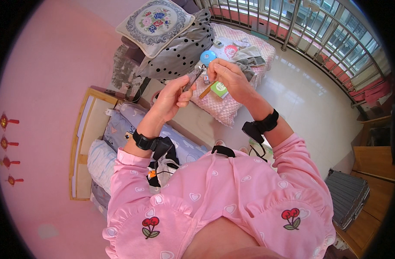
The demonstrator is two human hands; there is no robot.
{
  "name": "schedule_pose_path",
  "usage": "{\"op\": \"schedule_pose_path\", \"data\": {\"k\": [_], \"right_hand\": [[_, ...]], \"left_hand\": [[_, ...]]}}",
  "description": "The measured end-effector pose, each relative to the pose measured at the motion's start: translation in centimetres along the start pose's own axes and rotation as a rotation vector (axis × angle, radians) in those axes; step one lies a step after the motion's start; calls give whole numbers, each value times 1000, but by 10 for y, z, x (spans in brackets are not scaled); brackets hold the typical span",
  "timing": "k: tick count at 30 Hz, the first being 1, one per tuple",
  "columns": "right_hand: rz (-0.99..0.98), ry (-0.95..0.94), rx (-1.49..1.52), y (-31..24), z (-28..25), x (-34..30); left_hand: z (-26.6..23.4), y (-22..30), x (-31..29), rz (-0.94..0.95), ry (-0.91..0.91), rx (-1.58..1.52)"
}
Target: The person sits on the floor and sorts a pile of socks by color and pattern, placing them into a white plastic bin. The person handles socks one at a time, folding or pairing them before placing them in the bin.
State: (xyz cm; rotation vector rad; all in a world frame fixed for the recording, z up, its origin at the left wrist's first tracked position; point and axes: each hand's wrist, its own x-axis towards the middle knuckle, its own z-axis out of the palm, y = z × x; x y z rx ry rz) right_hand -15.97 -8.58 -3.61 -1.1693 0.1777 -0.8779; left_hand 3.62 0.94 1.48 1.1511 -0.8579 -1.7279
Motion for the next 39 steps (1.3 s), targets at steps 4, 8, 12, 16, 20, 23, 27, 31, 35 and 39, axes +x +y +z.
{"op": "schedule_pose_path", "data": {"k": [4,8,12,16,20,23,27,31,35,39], "right_hand": [[39,-1,-12,-2,4,-2],[41,-9,10,-1,6,-2],[-5,-19,-61,1,6,-3],[-11,54,-184,2,6,-3],[-63,88,-241,5,5,-2],[-107,96,-268,7,3,-1],[-136,110,-333,8,0,-1],[-160,111,-421,5,-1,-3],[-149,88,-559,-1,-5,-5],[-117,87,-574,-5,-5,-5]], "left_hand": [[4,0,-1,-4,-6,28],[10,0,-2,16,0,70],[14,1,-5,40,-19,116],[15,3,-7,73,-46,213],[16,2,-8,99,-37,276],[17,2,-8,112,-25,301],[18,2,-8,117,-13,326],[18,2,-8,112,-18,336],[18,2,-8,91,-5,352],[18,2,-8,93,1,372]]}}
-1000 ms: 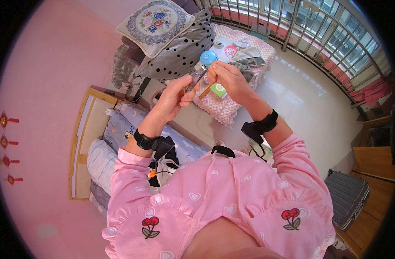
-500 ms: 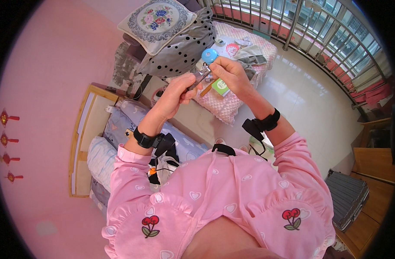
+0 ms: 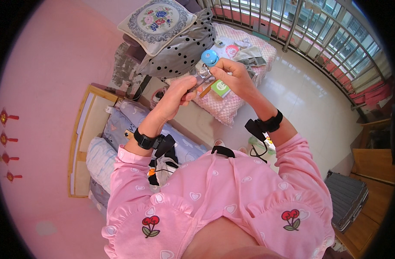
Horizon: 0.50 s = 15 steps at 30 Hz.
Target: The person sits on the floor and sorts a pile of socks by color and pattern, placing them into a white plastic bin. The person handles socks one at a time, folding or pairing them before placing them in the bin.
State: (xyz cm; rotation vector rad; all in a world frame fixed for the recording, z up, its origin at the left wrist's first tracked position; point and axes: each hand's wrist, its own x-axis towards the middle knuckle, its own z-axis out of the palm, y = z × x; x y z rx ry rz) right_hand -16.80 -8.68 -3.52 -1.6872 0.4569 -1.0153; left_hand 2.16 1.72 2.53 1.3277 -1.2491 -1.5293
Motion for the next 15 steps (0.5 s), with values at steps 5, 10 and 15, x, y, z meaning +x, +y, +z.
{"op": "schedule_pose_path", "data": {"k": [5,10,15], "right_hand": [[61,-25,40,-3,-1,-1],[-36,-19,-49,-5,-1,-1],[-44,-4,-39,-4,0,-2]], "left_hand": [[0,0,1,7,18,23],[-1,-2,1,-9,25,1],[0,-4,3,-28,42,-38]]}}
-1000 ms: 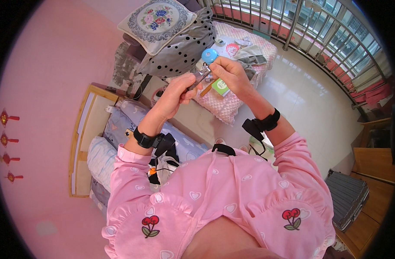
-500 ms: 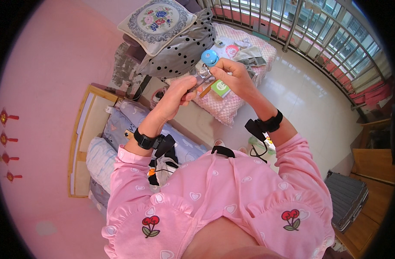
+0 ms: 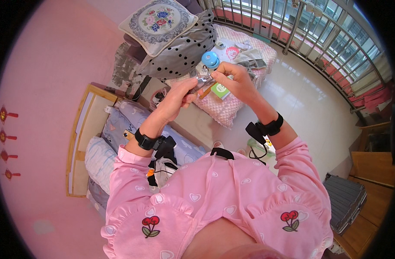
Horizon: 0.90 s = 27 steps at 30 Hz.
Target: The person sits on the floor and sorts a pile of socks by color and pattern, placing them into a white plastic bin. The person handles socks one at a time, folding or pairing them before placing them in the bin.
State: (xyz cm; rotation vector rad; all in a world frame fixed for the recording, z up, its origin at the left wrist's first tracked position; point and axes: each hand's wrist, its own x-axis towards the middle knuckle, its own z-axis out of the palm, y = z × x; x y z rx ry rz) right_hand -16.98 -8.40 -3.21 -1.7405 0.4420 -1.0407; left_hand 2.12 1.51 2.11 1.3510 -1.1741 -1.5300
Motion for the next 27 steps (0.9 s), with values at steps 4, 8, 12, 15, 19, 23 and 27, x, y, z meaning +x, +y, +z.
{"op": "schedule_pose_path", "data": {"k": [4,8,12,15,19,23,27], "right_hand": [[-15,59,100,7,8,-1],[10,62,165,13,11,-3],[9,62,162,15,12,-5],[2,70,148,14,12,-5],[39,78,158,10,11,-8],[80,88,174,8,11,-9],[111,91,207,8,13,-8]], "left_hand": [[2,-1,3,-11,14,1],[4,-2,5,-22,34,-24],[7,-1,5,-7,22,-29],[8,0,6,-16,21,-39],[11,3,5,-37,35,-73],[15,1,4,-41,61,-139],[11,-4,7,-22,94,-170]]}}
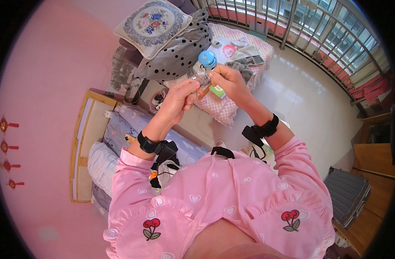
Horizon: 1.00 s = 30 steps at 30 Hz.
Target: The person sits on the floor and sorts a pile of socks by color and pattern, placing them into a white plastic bin. The person handles socks one at a time, folding or pairing them before placing them in the bin.
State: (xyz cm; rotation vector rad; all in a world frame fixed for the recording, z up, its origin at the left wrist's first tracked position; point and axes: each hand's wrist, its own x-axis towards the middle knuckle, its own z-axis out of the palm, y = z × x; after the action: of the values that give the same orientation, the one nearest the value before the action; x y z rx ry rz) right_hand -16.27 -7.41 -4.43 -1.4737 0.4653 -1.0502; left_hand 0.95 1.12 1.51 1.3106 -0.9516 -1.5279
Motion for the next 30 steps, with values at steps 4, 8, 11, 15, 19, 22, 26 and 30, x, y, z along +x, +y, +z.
{"op": "schedule_pose_path", "data": {"k": [4,8,11,15,19,22,26,30], "right_hand": [[73,-41,147,0,-6,-3],[120,-74,285,3,-7,2],[132,-93,303,3,-5,6],[122,-101,314,0,2,5],[108,-125,291,-4,6,3],[101,-132,296,-3,10,0],[119,-138,340,0,16,-1],[217,-106,502,0,18,-2]], "left_hand": [[-12,5,0,23,42,-105],[-4,5,-2,107,123,-196],[6,1,1,135,52,-258],[6,-4,6,79,-39,-420],[5,-5,12,181,-128,-341],[14,-6,10,185,-38,-291],[24,-3,8,197,39,-224],[23,-3,9,185,-23,-252]]}}
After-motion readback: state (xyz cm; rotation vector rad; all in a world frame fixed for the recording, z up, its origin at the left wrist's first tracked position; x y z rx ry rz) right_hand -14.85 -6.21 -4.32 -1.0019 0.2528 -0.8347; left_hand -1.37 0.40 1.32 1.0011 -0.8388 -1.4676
